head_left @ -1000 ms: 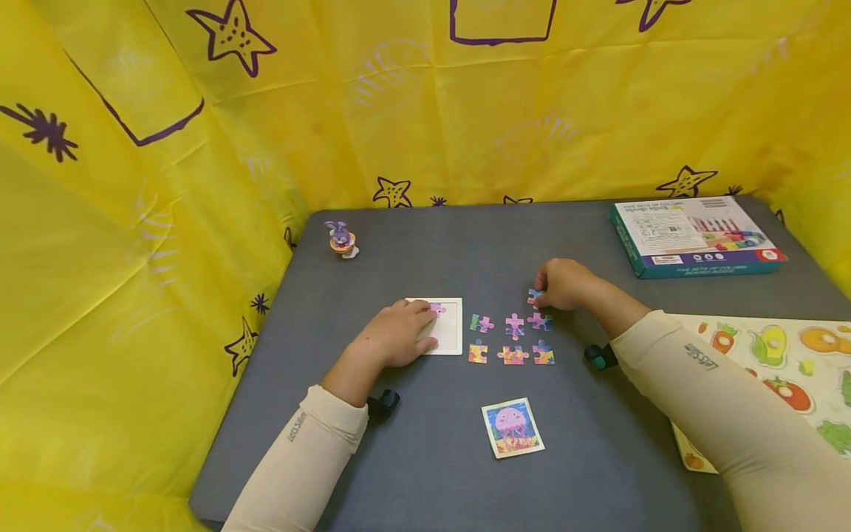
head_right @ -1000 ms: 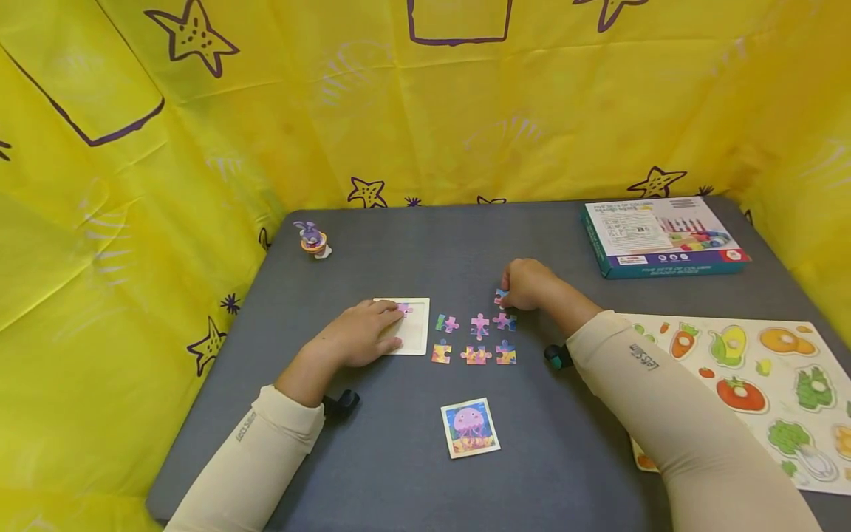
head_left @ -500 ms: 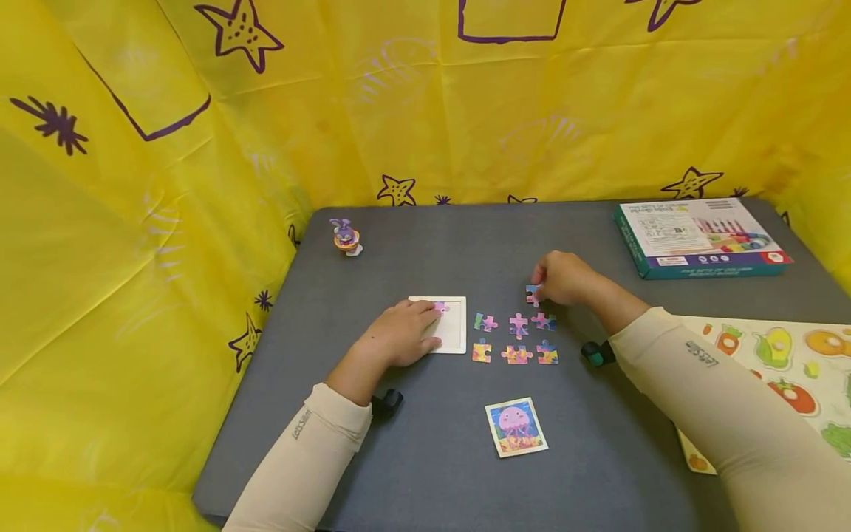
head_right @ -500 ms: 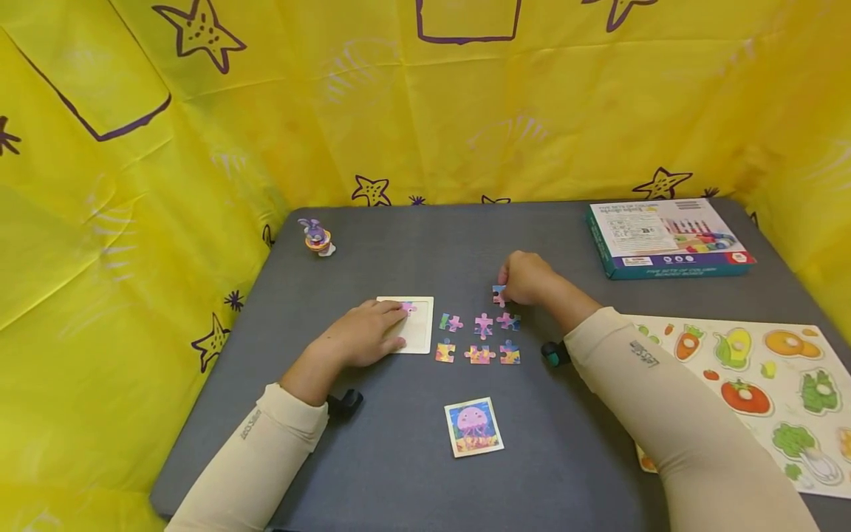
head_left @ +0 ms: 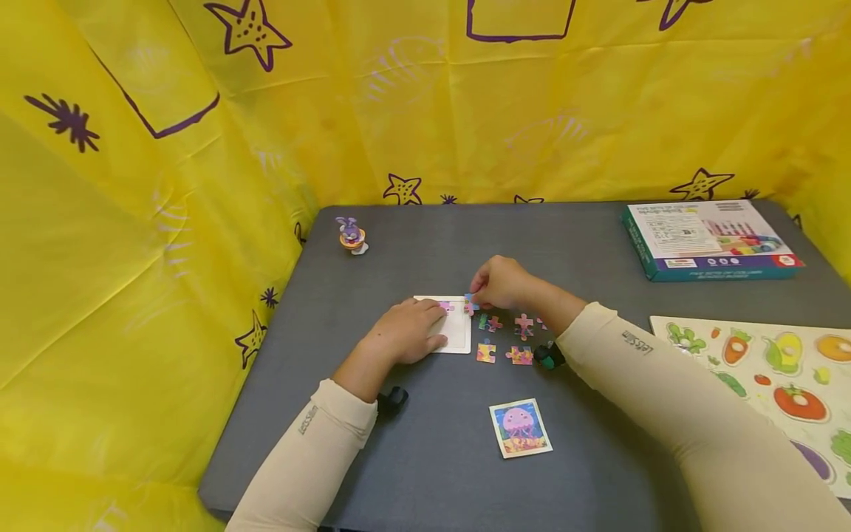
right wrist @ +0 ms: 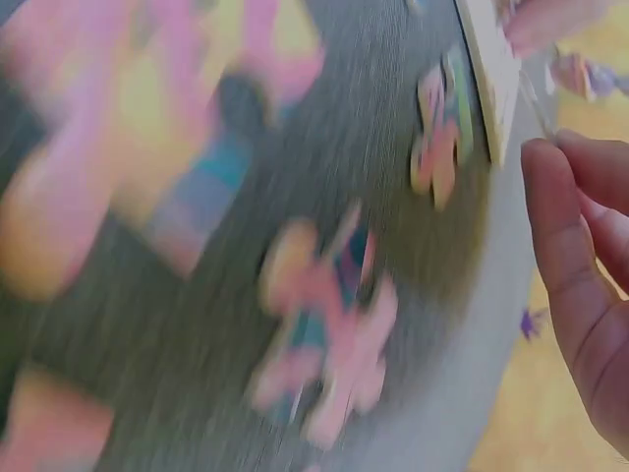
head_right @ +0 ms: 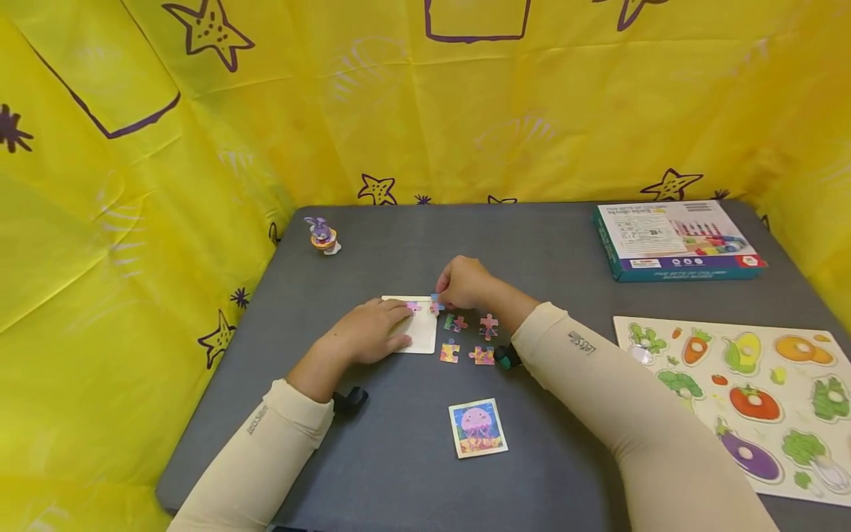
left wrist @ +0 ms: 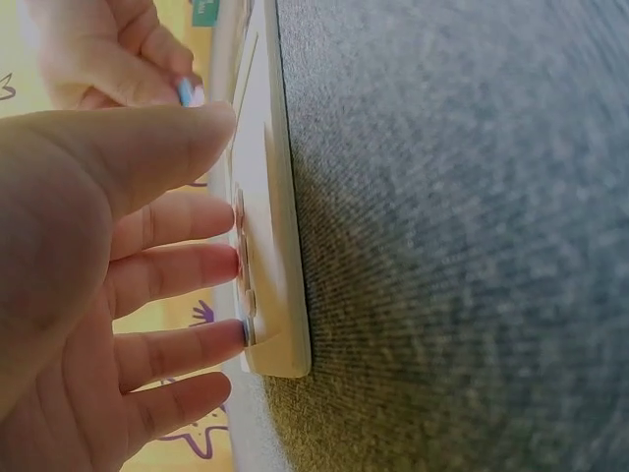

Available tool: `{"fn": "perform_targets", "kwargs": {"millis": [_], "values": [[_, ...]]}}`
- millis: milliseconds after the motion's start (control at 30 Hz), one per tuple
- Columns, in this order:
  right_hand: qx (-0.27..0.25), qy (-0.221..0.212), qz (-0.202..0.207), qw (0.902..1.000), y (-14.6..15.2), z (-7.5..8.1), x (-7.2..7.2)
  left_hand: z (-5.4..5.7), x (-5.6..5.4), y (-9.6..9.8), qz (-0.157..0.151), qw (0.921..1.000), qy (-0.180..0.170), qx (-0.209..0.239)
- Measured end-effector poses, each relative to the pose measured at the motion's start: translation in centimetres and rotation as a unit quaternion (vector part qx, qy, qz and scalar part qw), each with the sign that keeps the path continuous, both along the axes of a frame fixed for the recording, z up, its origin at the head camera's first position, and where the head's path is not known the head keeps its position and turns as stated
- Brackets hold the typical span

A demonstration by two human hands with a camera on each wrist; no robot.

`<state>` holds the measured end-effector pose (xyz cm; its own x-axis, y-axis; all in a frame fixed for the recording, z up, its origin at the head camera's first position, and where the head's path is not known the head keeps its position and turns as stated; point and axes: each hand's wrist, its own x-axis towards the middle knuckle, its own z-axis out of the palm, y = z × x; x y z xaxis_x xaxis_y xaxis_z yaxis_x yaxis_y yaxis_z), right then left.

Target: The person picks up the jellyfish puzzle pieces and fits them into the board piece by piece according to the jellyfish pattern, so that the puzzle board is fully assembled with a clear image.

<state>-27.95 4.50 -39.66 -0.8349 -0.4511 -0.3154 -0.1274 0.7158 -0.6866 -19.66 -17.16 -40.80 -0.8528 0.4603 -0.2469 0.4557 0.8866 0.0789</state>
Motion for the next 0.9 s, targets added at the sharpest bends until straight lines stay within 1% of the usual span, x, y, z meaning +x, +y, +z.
{"fn": "perform_targets", "kwargs": {"millis": [100,167,267,367,467,667,800,900], "values": [[0.005,0.002,0.002,1.0000,-1.2,-0.5,0.0,0.0,-0.1,0.2,-0.003,1.0000,0.001,0.000],[0.018,0.007,0.002,0.9998,-1.8,-0.8,0.0,0.0,-0.1,0.3,-0.006,1.0000,0.000,0.001],[0.041,0.020,0.013,0.9989,-2.3,-1.1,0.0,0.0,-0.1,0.5,-0.016,0.9999,0.001,-0.007],[0.062,0.039,0.027,0.9970,-2.7,-1.1,0.0,0.0,0.1,0.6,-0.022,0.9996,0.008,-0.019],[0.079,0.062,0.037,0.9943,-2.8,-1.0,0.1,0.0,0.3,0.7,-0.021,0.9993,0.015,-0.028],[0.103,0.099,0.050,0.9884,-1.9,-0.4,0.3,0.0,0.3,0.8,-0.018,0.9991,0.024,-0.030],[0.116,0.097,0.072,0.9859,-0.5,0.3,0.6,-0.1,0.1,0.7,-0.006,0.9995,0.011,-0.027],[0.124,0.086,0.090,0.9845,0.8,0.5,1.0,-0.1,0.0,0.4,0.002,0.9998,0.001,-0.019]]}}
